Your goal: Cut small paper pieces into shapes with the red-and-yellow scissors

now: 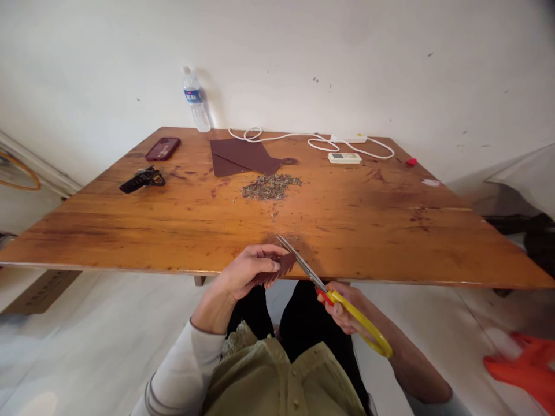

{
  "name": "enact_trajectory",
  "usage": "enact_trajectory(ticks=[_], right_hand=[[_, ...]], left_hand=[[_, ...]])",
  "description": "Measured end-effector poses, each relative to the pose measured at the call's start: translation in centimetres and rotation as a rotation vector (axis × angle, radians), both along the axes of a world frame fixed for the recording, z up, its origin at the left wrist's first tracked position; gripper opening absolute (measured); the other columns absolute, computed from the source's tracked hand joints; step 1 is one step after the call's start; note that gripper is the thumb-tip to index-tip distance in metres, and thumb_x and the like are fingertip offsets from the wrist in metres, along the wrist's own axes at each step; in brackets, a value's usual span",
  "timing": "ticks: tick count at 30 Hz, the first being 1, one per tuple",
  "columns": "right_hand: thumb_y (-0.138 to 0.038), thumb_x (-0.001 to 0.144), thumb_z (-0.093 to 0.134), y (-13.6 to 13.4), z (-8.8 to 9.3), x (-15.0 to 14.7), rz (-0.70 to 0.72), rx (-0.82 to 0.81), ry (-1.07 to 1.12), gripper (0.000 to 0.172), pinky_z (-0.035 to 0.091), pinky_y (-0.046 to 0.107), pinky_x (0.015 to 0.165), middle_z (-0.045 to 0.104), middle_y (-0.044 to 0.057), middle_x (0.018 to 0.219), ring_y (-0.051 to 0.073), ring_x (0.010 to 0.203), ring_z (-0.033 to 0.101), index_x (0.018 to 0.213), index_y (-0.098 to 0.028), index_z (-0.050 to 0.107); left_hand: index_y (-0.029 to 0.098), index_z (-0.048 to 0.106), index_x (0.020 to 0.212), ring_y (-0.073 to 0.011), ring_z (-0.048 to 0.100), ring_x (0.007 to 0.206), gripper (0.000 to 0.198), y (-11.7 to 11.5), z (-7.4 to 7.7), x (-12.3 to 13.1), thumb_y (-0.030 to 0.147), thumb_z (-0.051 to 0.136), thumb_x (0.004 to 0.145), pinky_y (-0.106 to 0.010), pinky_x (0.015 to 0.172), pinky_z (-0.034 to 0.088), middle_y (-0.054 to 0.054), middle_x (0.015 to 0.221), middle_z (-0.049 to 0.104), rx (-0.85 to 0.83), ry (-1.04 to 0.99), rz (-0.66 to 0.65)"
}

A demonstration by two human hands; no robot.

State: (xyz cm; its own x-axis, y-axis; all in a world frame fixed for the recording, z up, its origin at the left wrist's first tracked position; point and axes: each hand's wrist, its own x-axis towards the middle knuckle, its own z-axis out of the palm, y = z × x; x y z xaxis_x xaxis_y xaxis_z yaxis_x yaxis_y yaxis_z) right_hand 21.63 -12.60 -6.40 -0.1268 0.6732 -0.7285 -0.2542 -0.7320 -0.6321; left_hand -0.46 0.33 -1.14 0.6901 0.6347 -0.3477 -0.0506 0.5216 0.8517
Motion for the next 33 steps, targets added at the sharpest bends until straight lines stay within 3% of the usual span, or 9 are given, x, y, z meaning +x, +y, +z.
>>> enact_trajectory(ticks=[6, 9, 11, 12, 15, 19, 23, 27, 33], right_hand=[[-0.049, 0.07, 0.073, -0.5, -0.6, 0.2, 0.053, 0.036, -0.017, 0.032, 0.018, 0.018, 0.031, 0.041, -0.011, 0.046, 0.005, 0.033, 0.024, 0.078, -0.021, 0.058], [-0.063, 0.069, 0.079, -1.4, -1.6, -0.7, 0.007, 0.259, -0.014, 0.05, 0.021, 0.018, 0.031, 0.042, -0.011, 0.051, 0.005, 0.035, 0.024, 0.086, -0.021, 0.059], [-0.081, 0.077, 0.068, -2.1, -1.9, -1.7, -0.063, 0.521, -0.04, 0.066, 0.026, 0.019, 0.035, 0.047, -0.008, 0.059, 0.004, 0.038, 0.029, 0.095, -0.018, 0.063], [-0.085, 0.079, 0.062, -2.3, -2.0, -2.3, -0.08, 0.571, -0.035, 0.071, 0.031, 0.021, 0.04, 0.051, -0.005, 0.062, 0.006, 0.042, 0.035, 0.098, -0.017, 0.064], [-0.089, 0.08, 0.057, -2.6, -1.7, -3.7, -0.139, 0.546, 0.027, 0.077, 0.039, 0.024, 0.048, 0.057, -0.001, 0.07, 0.01, 0.05, 0.047, 0.102, -0.015, 0.066], [-0.09, 0.077, 0.059, -2.4, -1.3, -5.1, -0.223, 0.484, 0.123, 0.079, 0.04, 0.024, 0.046, 0.056, -0.001, 0.074, 0.01, 0.05, 0.046, 0.103, -0.016, 0.068], [-0.088, 0.076, 0.064, -2.3, -0.8, -6.0, -0.382, 0.507, 0.127, 0.076, 0.039, 0.024, 0.044, 0.054, -0.002, 0.072, 0.01, 0.049, 0.046, 0.102, -0.017, 0.069], [-0.085, 0.076, 0.066, -2.3, -0.6, -6.2, -0.482, 0.579, 0.138, 0.072, 0.04, 0.025, 0.043, 0.053, -0.003, 0.07, 0.011, 0.048, 0.044, 0.101, -0.018, 0.069], [-0.087, 0.071, 0.068, -2.0, -0.1, -6.1, -0.499, 0.557, 0.173, 0.071, 0.039, 0.025, 0.043, 0.052, -0.003, 0.067, 0.011, 0.047, 0.043, 0.093, -0.019, 0.066]], left_hand=[[0.013, 0.077, 0.085, -0.0093, 0.046, 0.041, 0.033, 0.1, -0.1, 0.0, 0.023, 0.077, 0.054, -0.023, 0.043, 0.032, 0.001, 0.052, 0.059, -0.015, -0.006, 0.006], [0.014, 0.076, 0.083, -0.0094, 0.047, 0.04, 0.031, 0.2, -0.3, 0.1, 0.022, 0.079, 0.053, -0.023, 0.042, 0.032, 0.001, 0.052, 0.059, -0.035, -0.063, 0.07], [0.015, 0.075, 0.081, -0.0096, 0.05, 0.042, 0.03, 0.2, -0.4, 0.1, 0.022, 0.082, 0.053, -0.023, 0.044, 0.035, 0.001, 0.055, 0.061, -0.06, -0.086, 0.147], [0.016, 0.074, 0.08, -0.0097, 0.052, 0.043, 0.031, 0.2, -0.4, 0.2, 0.022, 0.084, 0.052, -0.023, 0.045, 0.038, 0.001, 0.057, 0.063, -0.074, -0.091, 0.192], [0.016, 0.071, 0.076, -0.0096, 0.056, 0.047, 0.032, -0.2, -0.2, 0.5, 0.023, 0.089, 0.049, -0.022, 0.05, 0.043, 0.0, 0.061, 0.066, -0.089, -0.107, 0.308], [0.017, 0.065, 0.068, -0.0105, 0.054, 0.048, 0.033, -1.0, 0.5, 0.9, 0.031, 0.09, 0.052, -0.022, 0.05, 0.041, 0.001, 0.055, 0.062, -0.02, -0.109, 0.391], [0.017, 0.067, 0.063, -0.0085, 0.045, 0.05, 0.023, -0.8, 1.2, 0.9, 0.034, 0.082, 0.064, -0.022, 0.051, 0.034, 0.002, 0.054, 0.06, 0.269, 0.049, 0.451], [0.019, 0.072, 0.064, -0.0115, 0.048, 0.058, 0.009, 0.2, 1.6, 0.6, 0.024, 0.071, 0.07, -0.025, 0.059, 0.036, 0.002, 0.058, 0.06, 0.547, 0.298, 0.29], [0.022, 0.071, 0.063, -0.0149, 0.049, 0.057, 0.011, 0.2, 1.3, 2.3, 0.018, 0.067, 0.073, -0.027, 0.058, 0.034, 0.002, 0.057, 0.059, 0.699, 0.457, -0.08]])
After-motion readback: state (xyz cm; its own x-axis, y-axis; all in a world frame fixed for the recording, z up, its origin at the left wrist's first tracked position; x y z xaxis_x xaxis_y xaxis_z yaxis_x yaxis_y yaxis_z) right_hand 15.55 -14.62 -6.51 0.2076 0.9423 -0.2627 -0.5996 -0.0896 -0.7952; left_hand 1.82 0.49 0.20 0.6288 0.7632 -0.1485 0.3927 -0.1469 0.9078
